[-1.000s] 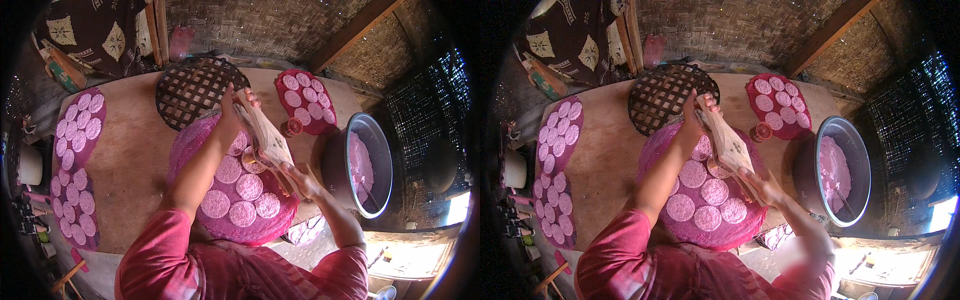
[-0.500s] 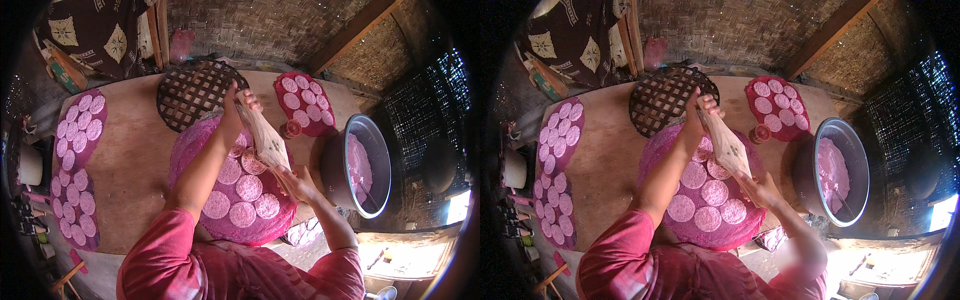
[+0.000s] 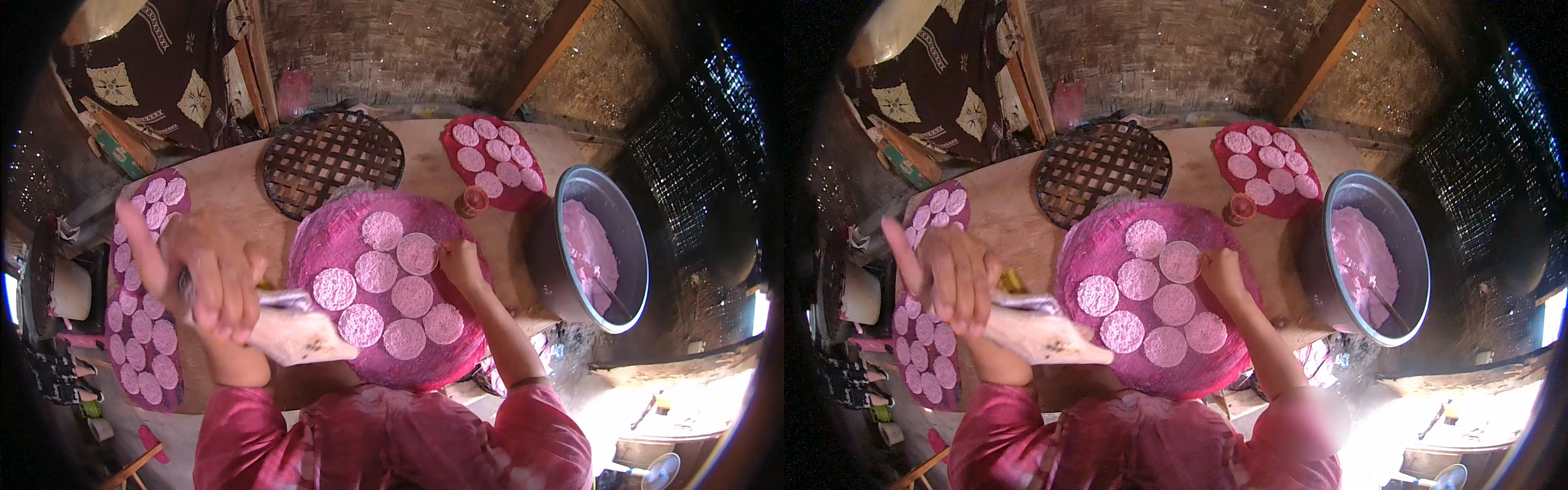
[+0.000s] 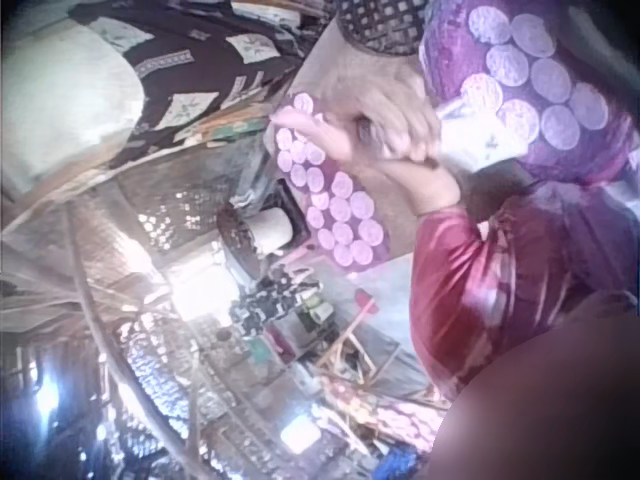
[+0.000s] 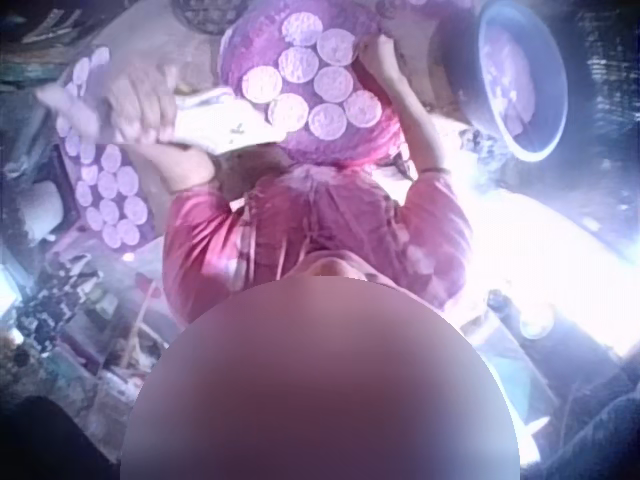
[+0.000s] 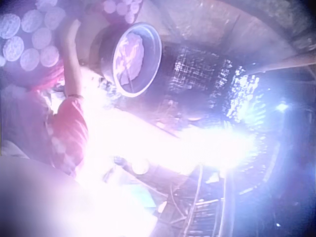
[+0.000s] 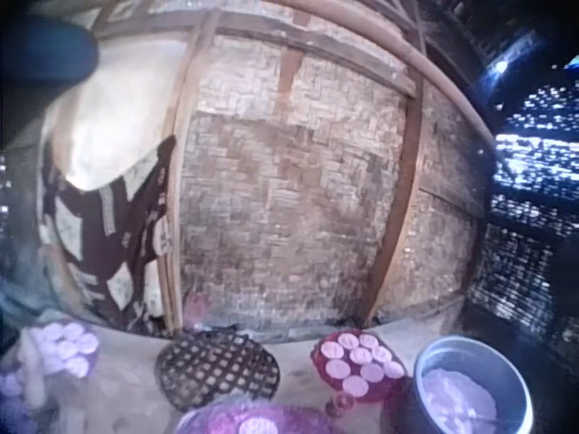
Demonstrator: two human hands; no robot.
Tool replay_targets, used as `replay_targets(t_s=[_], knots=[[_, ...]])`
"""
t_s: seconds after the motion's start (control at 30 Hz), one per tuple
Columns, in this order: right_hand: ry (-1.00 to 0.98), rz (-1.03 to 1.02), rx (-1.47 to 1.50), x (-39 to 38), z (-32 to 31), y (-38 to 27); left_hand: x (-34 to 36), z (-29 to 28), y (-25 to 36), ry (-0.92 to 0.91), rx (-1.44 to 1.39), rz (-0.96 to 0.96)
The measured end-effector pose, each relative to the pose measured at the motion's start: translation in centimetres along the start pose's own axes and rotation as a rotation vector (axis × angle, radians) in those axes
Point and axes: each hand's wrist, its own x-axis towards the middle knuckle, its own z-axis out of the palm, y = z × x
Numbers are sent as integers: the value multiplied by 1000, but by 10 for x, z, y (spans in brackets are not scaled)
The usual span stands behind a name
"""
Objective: The person scoops pink paste from a bowl, loads it into a wooden mold, and presses it to form round discs. The discs are placed on a pink cloth and later transferred into woven baskets. The person also moves small colored cups and adjusts the baskets during the process.
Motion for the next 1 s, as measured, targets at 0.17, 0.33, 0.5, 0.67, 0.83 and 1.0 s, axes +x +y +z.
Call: replay_targets(t_s=[0.17, 0.33, 0.5, 0.67, 0.83, 1.0], knots=[[78, -4, 60, -4, -26, -10, -38, 19, 22, 71, 82, -70], [30, 68, -178, -34, -66, 10, -54, 13, 25, 119, -24, -9], [-3, -22, -223, -51, -66, 8, -23, -2, -18, 68, -257, 17], [-76, -29, 117, -65, -106, -36, 41, -28, -88, 78, -529, 33], [-769, 262, 927, -76, -164, -76, 104, -52, -185, 454, -617, -3], [-740, 660, 798, -48, -185, -63, 102, -74, -282, 608, -798, -116]])
